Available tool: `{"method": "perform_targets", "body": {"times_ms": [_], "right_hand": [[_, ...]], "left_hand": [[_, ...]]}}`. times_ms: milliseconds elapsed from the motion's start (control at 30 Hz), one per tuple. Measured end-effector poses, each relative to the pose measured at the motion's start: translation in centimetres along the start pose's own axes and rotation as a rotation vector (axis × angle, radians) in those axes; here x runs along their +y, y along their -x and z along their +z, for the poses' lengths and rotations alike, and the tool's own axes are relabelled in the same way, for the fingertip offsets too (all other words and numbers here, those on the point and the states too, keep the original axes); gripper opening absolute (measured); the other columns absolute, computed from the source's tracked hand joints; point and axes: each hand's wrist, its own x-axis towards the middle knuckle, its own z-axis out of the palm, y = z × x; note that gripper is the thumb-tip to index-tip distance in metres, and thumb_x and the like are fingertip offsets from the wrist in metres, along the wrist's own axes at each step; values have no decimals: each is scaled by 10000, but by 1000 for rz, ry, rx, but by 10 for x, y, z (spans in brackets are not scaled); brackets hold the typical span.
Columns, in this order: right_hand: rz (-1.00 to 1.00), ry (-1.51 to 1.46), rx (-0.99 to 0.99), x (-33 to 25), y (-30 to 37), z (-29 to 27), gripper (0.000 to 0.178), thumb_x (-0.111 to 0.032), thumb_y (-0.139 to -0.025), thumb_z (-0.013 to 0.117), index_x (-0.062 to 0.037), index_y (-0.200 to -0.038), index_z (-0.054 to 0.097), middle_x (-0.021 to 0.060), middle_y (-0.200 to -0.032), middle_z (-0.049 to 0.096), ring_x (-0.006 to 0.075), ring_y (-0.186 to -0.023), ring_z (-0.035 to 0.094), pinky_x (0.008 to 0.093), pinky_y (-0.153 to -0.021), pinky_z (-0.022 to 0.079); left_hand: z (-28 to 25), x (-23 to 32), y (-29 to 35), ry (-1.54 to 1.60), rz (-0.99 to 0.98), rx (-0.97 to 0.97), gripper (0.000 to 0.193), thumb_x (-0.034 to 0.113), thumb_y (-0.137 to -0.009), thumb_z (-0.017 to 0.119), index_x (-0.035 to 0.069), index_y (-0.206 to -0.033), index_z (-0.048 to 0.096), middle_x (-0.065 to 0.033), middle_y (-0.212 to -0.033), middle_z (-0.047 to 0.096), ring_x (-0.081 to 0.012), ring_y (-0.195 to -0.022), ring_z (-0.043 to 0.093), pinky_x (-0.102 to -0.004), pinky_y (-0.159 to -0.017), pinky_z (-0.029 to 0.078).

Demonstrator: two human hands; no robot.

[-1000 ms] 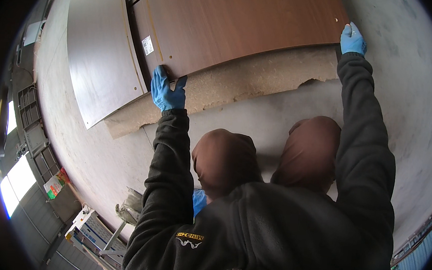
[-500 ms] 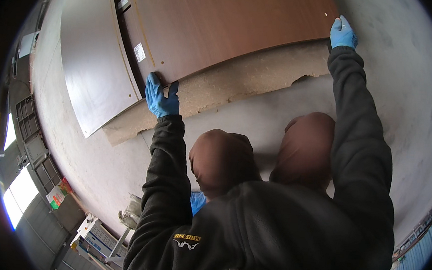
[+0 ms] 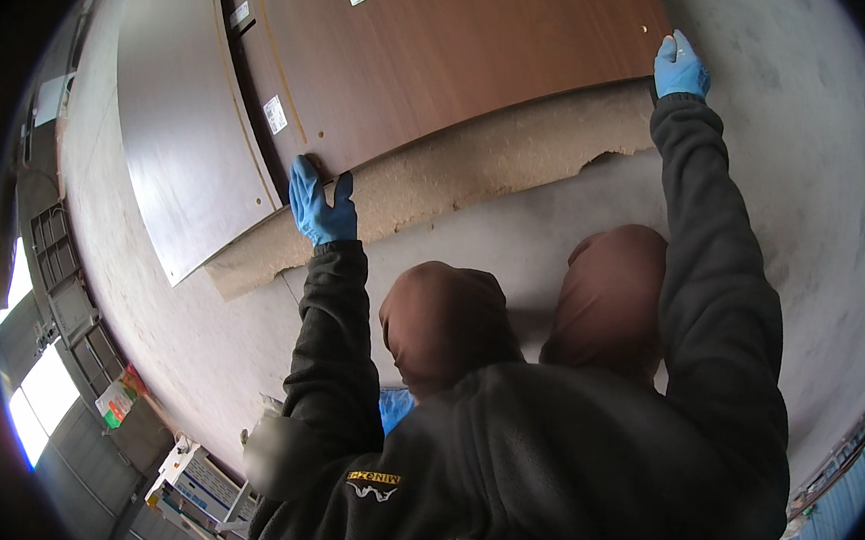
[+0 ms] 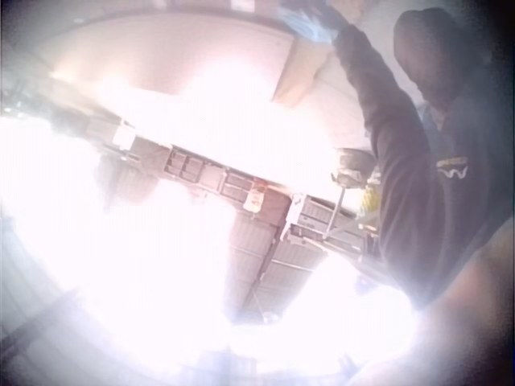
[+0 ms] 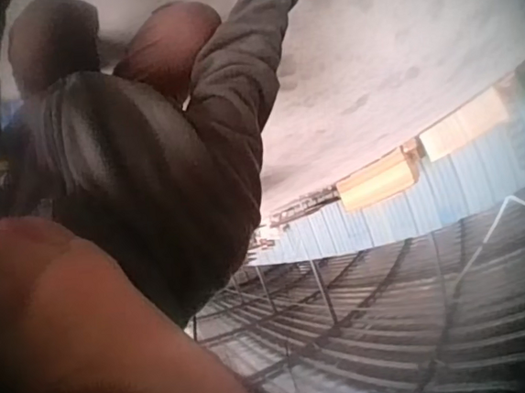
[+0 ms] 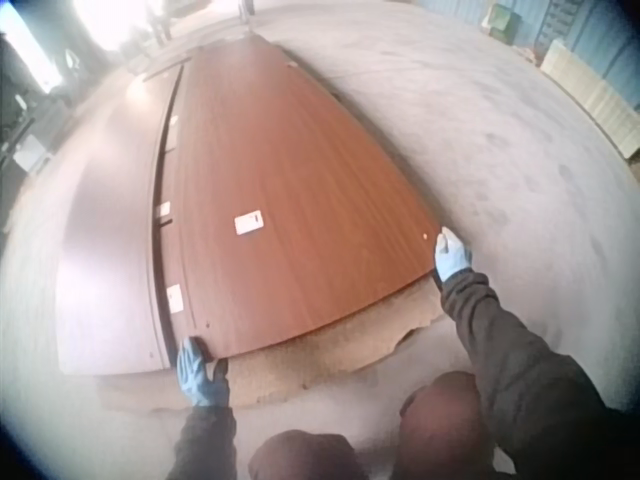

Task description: The person kneels on the floor and aligns several large brown wooden panels, then stands to carry a stack to a table. They wipe one panel with a cloth and place a thin metal rod along the edge of a panel on the floor.

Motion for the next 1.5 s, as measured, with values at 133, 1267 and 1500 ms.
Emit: {"method": "perform_targets", "body": {"times_ms": [133, 1267, 1500], "right_hand": [[8, 3, 21, -1, 3, -1, 486, -460, -1038, 529, -145, -1371, 689, 187, -1255, 732, 393, -1168, 695, 468, -1015, 541], [-1079, 63, 12, -154, 130, 0, 889, -416, -593, 946, -169, -1366, 583, 95, -1598, 448, 307, -1469, 427, 592, -1213, 317], [-1074, 45, 45, -157, 131, -1, 855, -391, -596, 941, -159, -1340, 591, 93, -1587, 446, 304, -1466, 416, 609, -1198, 326]], "left_hand": [[1, 0, 0, 14, -5, -10, 817, 301, -850, 846, -39, -1506, 498, -237, -1444, 595, -434, -1310, 583, -487, -1125, 459], [4, 8, 5, 52, -57, 57, 755, 145, -806, 891, -23, -1472, 577, -199, -1454, 634, -374, -1323, 619, -426, -1133, 482], [3, 10, 3, 50, -44, 59, 759, 125, -798, 888, -22, -1474, 575, -204, -1448, 636, -377, -1320, 620, -429, -1129, 481]]}}
